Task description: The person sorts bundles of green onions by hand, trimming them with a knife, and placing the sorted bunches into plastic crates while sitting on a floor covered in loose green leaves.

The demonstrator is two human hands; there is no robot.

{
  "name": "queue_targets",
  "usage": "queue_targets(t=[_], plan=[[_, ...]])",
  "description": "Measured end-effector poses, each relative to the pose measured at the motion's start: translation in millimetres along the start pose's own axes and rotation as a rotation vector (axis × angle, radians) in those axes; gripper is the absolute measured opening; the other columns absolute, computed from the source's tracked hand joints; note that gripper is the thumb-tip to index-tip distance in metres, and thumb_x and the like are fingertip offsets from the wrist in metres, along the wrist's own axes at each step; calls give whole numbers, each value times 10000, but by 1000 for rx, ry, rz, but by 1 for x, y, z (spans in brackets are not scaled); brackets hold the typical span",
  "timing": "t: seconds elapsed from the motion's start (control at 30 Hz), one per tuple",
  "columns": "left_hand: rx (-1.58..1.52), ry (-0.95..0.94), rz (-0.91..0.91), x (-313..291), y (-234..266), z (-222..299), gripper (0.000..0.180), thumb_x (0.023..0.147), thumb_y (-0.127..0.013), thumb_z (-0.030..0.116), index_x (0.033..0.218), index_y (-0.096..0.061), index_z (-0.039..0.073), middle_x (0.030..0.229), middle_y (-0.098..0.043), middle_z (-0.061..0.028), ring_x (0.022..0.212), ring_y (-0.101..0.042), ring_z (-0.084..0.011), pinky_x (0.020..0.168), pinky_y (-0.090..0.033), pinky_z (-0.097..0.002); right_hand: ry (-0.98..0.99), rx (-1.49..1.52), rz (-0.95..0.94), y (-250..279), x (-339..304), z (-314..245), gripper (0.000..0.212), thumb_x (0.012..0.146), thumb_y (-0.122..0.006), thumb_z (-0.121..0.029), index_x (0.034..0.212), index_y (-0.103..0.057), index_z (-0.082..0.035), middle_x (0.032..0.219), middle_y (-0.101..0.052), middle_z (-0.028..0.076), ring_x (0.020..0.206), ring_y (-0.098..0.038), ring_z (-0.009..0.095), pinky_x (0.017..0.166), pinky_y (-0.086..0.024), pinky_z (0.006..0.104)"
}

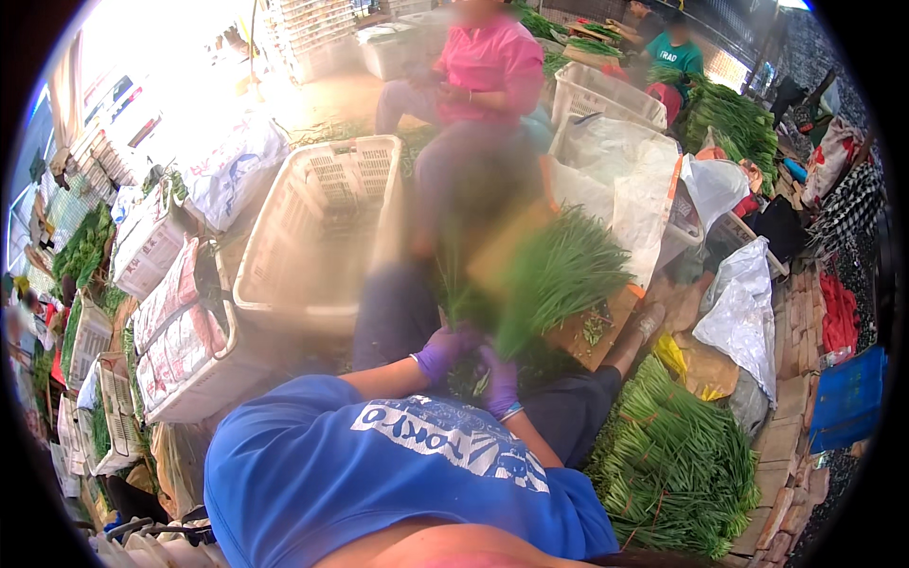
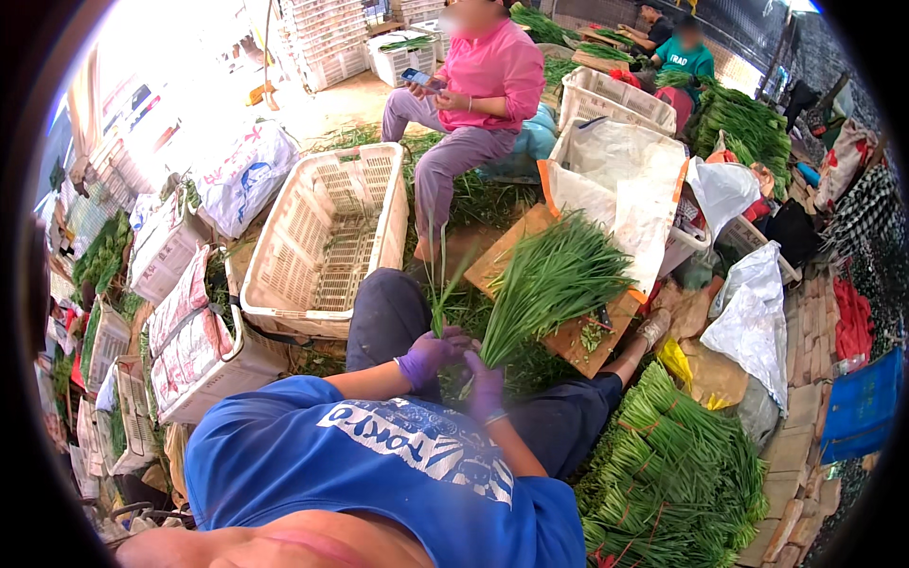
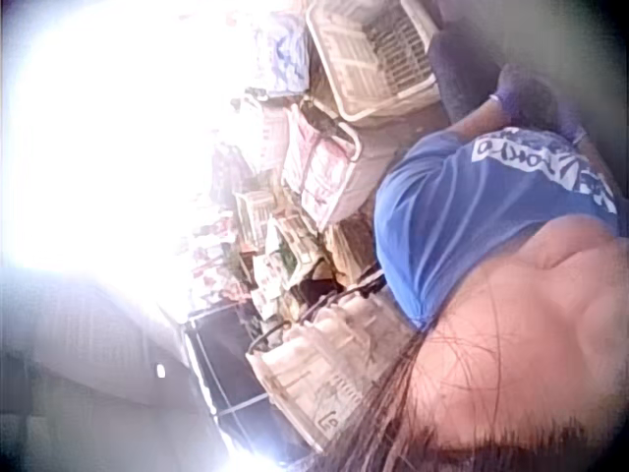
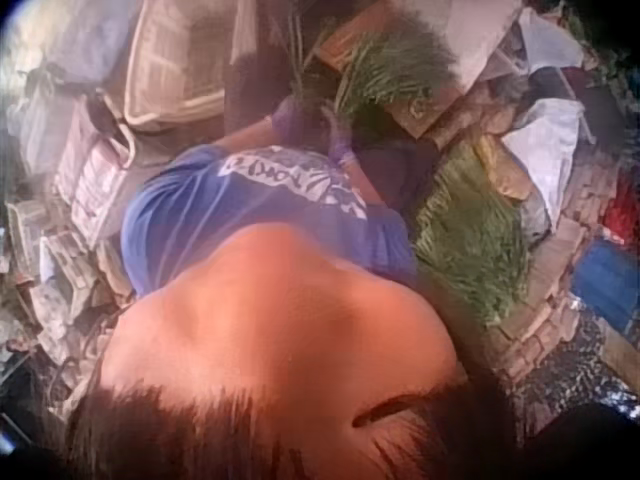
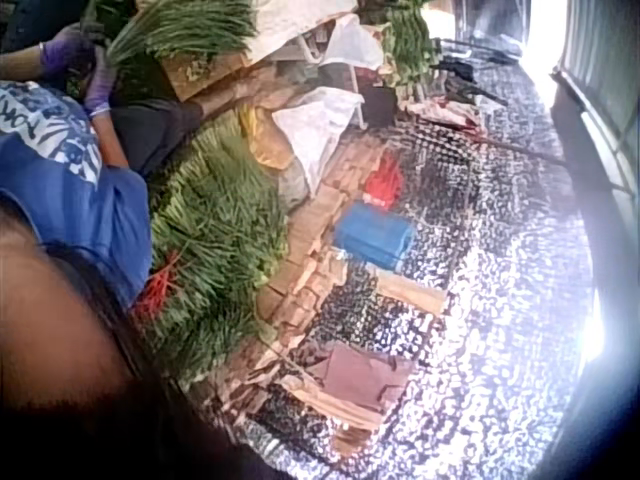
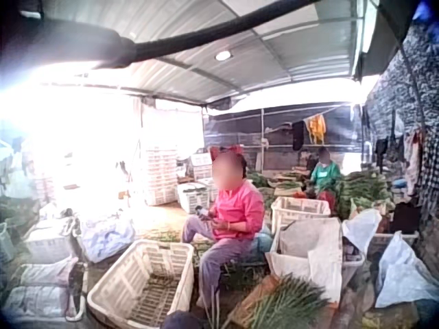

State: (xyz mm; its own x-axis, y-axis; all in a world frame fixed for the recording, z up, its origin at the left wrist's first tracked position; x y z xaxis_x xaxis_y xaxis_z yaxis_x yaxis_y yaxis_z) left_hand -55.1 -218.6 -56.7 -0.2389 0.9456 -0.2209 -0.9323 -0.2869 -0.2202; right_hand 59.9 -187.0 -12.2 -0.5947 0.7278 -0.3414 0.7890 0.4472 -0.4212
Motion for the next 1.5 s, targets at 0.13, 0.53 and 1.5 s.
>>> queue_targets(t=[0.13, 0.53, 1.5], plan=[[120, 373, 161, -7, 3, -39, 321, 786, -506, 20, 1104, -477, 3, 938, -587, -108, 821, -571, -195, 712, -464, -293, -233, 187, -93, -4, 5, 29, 307, 781, -601, -137, 1073, -510, -105, 856, -543, -20, 639, -487, 58, 540, -408, 201], [1791, -431, -586, -21, -53, -31, 335, 815, -466, 94, 1140, -391, 65, 858, -533, 6, 886, -530, -164, 1049, -122, -457, 76, -163, -190, 4, 5, 24, 262, 805, -523, -100, 1056, -516, -24, 950, -576, 55, 815, -564, 133, 684, -463, 268], [147, -72, -117, -25, -7, 20, 300, 891, -416, 105, 1179, -497, 84, 840, -553, -20, 732, -508, -78, 653, -425, -228, 231, -133, 148, 6, -6, -3, 161, 742, -594, -87, 889, -569, -27, 737, -553, 2, 581, -488, 88, 523, -387, 242]])
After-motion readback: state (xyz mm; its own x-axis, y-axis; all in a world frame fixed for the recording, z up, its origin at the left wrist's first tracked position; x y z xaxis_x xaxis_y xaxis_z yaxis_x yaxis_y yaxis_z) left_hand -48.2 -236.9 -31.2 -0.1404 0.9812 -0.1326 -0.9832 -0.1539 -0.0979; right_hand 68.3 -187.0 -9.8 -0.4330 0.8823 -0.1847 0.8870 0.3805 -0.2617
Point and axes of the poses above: each hand's wrist, its own x-axis towards the middle knuckle, its own y-axis out of the back of the hand, z = x × y, the point moved 7 cm from there along x, towards the middle knuckle
